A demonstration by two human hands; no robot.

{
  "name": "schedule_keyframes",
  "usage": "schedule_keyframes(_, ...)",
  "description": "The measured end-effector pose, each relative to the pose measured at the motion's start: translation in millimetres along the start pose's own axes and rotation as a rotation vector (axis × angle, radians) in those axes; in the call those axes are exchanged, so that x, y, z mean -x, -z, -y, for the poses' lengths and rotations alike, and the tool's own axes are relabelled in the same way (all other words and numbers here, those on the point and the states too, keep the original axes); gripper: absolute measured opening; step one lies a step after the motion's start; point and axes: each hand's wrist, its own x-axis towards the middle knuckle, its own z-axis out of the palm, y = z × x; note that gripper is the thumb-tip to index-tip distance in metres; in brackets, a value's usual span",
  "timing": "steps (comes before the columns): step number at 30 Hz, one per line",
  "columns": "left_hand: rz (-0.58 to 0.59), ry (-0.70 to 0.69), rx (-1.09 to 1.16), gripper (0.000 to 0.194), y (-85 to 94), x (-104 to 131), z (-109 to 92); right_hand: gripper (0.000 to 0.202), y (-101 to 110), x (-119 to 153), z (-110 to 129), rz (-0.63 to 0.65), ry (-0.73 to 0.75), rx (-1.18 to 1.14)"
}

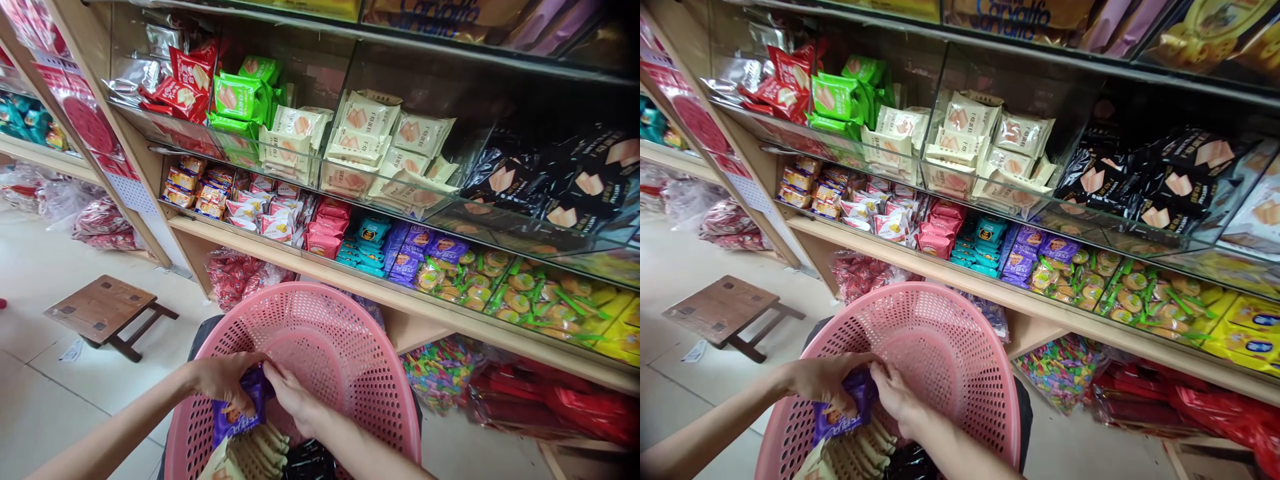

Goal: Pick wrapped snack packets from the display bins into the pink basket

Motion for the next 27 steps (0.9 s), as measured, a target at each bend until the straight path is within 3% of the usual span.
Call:
schedule_keyframes(10, -0.145, 0.1, -0.007, 0.082, -8.9, 19, -1, 0.074, -18, 15, 0, 0.066, -0.052, -0.03)
schedule_keyframes(16, -0.166, 0.046, 0.05, 0.081, -11.1, 21, 4, 0.071, -25, 16, 1, -0.025, -0.024, 0.033)
schedule_keyframes(20, -0.146, 0.044, 0.076, 0.089, -12.6, 22, 6, 0.078, -29, 21, 4, 0.011, -0.103, 0.023)
schedule_keyframes(27, -0.039, 0.023, 0.002, 0.09, -11.5, 22, 1, 0.08, -41, 25, 7, 0.012, -0.046, 0.223)
